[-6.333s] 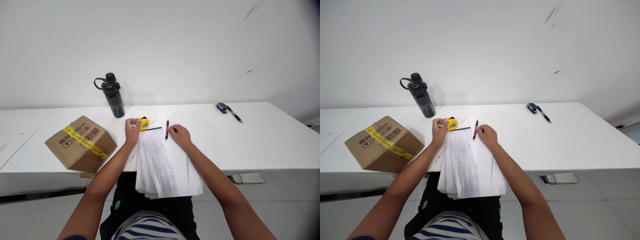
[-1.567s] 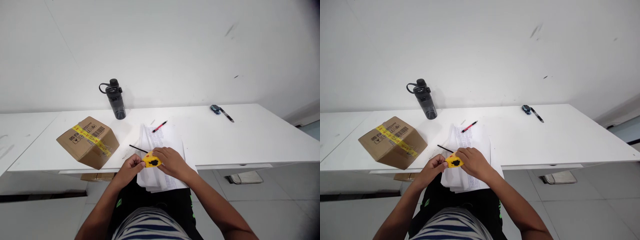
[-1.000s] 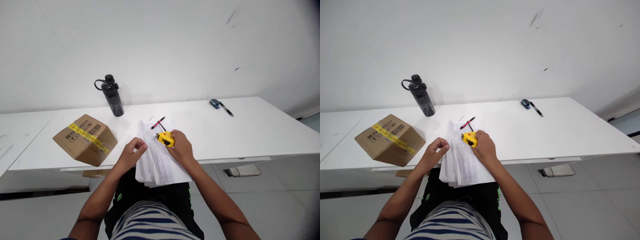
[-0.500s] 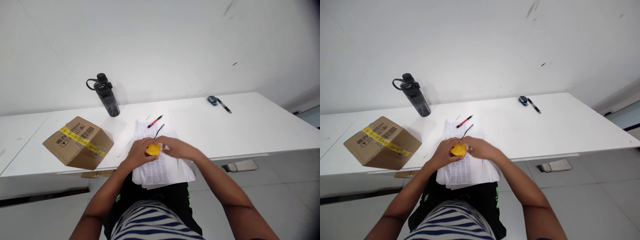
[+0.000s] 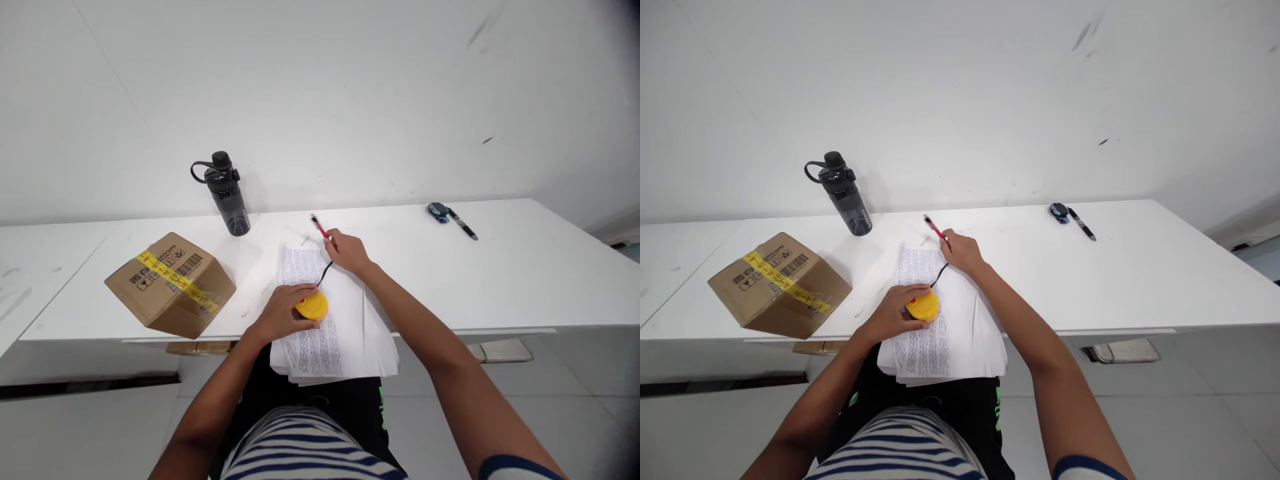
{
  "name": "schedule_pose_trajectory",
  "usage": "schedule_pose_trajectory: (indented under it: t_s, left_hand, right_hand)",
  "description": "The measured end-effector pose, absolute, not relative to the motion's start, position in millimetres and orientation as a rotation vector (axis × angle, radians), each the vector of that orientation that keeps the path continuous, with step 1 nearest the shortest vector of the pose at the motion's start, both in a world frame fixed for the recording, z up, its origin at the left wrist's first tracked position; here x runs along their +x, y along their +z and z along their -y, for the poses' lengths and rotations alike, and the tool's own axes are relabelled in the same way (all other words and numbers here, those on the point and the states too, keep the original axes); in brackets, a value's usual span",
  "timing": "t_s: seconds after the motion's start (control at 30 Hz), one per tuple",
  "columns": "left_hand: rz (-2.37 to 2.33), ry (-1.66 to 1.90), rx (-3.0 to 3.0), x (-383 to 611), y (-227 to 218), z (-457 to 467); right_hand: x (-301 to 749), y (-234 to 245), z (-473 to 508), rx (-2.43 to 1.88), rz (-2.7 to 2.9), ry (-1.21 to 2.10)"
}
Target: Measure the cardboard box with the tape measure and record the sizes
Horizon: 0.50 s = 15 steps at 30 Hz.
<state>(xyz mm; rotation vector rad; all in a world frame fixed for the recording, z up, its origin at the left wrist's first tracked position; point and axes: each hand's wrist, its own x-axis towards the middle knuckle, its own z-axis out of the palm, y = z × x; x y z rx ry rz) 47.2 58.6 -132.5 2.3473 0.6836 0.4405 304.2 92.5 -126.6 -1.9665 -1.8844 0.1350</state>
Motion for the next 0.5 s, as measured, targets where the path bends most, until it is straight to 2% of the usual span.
schedule_pose_trajectory:
  t_s: [0.2,0.33,0.5]
  left_hand:
    - [-0.601,0.376,2.305,46,-131,-61]
    - [-0.580,0.379,2.297,46,-130,-62]
    - [-0.591,0.368,2.292,47,-129,-61]
  right_hand:
    - [291,-144,-55,-1.339,1.283,0.668]
    - [283,-150,-51,-1.377,1.301,0.831]
    - [278,-150,-51,-1.537,1.320,0.747]
